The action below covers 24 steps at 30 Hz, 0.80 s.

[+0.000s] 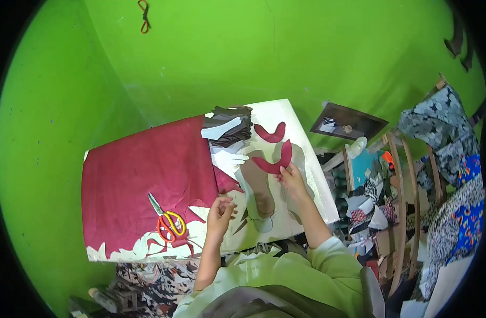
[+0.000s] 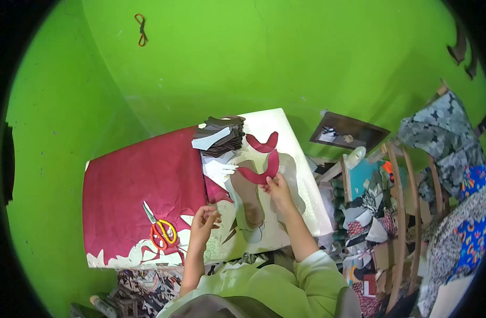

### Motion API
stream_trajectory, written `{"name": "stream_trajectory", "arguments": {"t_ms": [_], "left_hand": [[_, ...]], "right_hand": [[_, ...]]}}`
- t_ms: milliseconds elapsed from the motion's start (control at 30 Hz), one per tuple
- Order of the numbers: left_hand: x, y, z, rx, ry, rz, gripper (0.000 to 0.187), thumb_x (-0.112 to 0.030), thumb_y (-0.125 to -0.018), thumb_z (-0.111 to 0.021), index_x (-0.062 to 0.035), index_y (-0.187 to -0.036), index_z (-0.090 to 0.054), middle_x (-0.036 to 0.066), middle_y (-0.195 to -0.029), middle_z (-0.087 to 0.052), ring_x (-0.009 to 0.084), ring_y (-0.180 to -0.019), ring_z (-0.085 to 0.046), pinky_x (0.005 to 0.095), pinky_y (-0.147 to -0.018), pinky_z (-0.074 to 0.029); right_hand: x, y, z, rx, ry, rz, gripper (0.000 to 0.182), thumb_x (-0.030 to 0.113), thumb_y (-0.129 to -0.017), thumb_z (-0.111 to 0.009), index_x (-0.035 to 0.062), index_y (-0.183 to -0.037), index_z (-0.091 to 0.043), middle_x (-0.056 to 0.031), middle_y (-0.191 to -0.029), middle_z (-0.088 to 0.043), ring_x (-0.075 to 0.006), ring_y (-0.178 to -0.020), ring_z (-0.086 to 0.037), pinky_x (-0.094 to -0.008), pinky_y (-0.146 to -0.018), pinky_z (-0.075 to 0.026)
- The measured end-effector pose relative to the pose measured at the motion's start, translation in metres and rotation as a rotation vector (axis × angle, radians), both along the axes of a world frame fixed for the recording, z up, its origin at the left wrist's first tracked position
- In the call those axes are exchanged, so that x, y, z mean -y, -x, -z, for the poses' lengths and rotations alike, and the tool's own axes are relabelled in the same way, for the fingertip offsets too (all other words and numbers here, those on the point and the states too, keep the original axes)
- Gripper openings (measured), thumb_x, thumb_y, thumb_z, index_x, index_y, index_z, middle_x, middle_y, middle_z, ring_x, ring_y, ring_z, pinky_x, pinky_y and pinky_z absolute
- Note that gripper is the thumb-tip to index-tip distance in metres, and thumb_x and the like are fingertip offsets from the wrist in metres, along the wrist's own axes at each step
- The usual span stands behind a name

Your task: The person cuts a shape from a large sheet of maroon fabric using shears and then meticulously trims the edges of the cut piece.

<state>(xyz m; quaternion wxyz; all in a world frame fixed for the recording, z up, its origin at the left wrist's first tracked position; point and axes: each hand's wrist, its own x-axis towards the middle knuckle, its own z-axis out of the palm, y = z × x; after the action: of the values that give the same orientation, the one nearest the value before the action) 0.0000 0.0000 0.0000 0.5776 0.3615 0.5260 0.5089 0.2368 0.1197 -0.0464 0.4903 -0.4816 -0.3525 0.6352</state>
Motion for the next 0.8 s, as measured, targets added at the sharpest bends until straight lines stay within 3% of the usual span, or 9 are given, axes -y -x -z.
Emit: {"name": "stream_trajectory", "arguments": {"t_ms": [67, 100, 300, 433, 467, 567, 800], "left_hand": [[0.018, 0.015, 0.0, -0.04, 0.046, -0.063, 0.014, -0.012, -0.084, -0.053, -0.0058, -0.097, -0.051, 0.003, -0.078, -0.058, 0.0095, -0.069, -0.054, 0.0204, -0.059, -0.042], [0.005, -0.006, 0.01, -0.023, 0.066, -0.078, 0.014, -0.013, -0.085, -0.052, -0.0058, -0.096, -0.052, 0.003, -0.078, -0.058, 0.0095, -0.069, -0.054, 0.0211, -0.059, -0.042], [0.021, 0.018, 0.01, -0.149, 0.178, -0.229, 0.013, -0.014, -0.085, -0.051, -0.0051, -0.094, -0.052, 0.003, -0.076, -0.057, 0.0098, -0.068, -0.055, 0.0222, -0.06, -0.042], [0.025, 0.019, 0.01, -0.159, 0.172, -0.267, 0.013, -0.014, -0.085, -0.051, -0.004, -0.094, -0.052, 0.004, -0.075, -0.057, 0.009, -0.068, -0.053, 0.0212, -0.061, -0.041], [0.026, 0.018, 0.007, -0.166, 0.185, -0.267, 0.013, -0.013, -0.085, -0.051, -0.0041, -0.095, -0.052, 0.004, -0.075, -0.058, 0.0091, -0.068, -0.053, 0.0212, -0.06, -0.041], [0.026, 0.014, 0.003, -0.19, 0.197, -0.254, 0.013, -0.01, -0.084, -0.052, -0.0042, -0.095, -0.052, 0.004, -0.075, -0.058, 0.0095, -0.069, -0.054, 0.0213, -0.06, -0.041], [0.018, 0.013, 0.008, -0.292, 0.122, -0.167, 0.017, -0.004, -0.075, -0.062, -0.0025, -0.091, -0.057, 0.002, -0.068, -0.057, 0.0067, -0.065, -0.05, 0.0203, -0.06, -0.04]], "right_hand": [[-0.019, 0.004, 0.018, -0.013, 0.024, 0.023, 0.022, 0.007, -0.087, -0.047, 0.0059, -0.109, -0.042, -0.0094, -0.089, -0.057, -0.0149, -0.074, -0.057, -0.0257, -0.064, -0.047], [-0.053, -0.025, 0.021, 0.008, 0.035, 0.046, 0.023, 0.007, -0.087, -0.046, 0.0059, -0.109, -0.042, -0.009, -0.088, -0.057, -0.0148, -0.073, -0.056, -0.0253, -0.064, -0.047], [-0.125, -0.013, 0.033, -0.111, 0.103, 0.122, 0.024, 0.002, -0.086, -0.046, 0.006, -0.109, -0.042, -0.0099, -0.087, -0.055, -0.0176, -0.077, -0.058, -0.026, -0.068, -0.049], [-0.162, -0.014, 0.059, 0.047, 0.208, 0.141, 0.031, 0.012, -0.083, -0.056, -0.003, -0.105, -0.04, -0.0116, -0.087, -0.054, -0.0184, -0.077, -0.058, -0.0264, -0.069, -0.05], [-0.166, -0.019, 0.064, 0.156, 0.255, 0.049, 0.041, 0.019, -0.081, -0.059, -0.0072, -0.106, -0.038, -0.0113, -0.085, -0.054, -0.0166, -0.073, -0.056, -0.0253, -0.067, -0.049], [-0.141, -0.011, 0.029, 0.502, 0.136, 0.059, 0.042, 0.02, -0.081, -0.059, -0.0066, -0.107, -0.039, -0.0103, -0.083, -0.053, -0.0139, -0.069, -0.054, -0.0242, -0.065, -0.048], [-0.077, -0.02, -0.01, 0.46, 0.031, -0.314, 0.034, 0.021, -0.082, -0.056, -0.0001, -0.107, -0.045, -0.0075, -0.088, -0.053, -0.0107, -0.07, -0.052, -0.023, -0.062, -0.045]]}}
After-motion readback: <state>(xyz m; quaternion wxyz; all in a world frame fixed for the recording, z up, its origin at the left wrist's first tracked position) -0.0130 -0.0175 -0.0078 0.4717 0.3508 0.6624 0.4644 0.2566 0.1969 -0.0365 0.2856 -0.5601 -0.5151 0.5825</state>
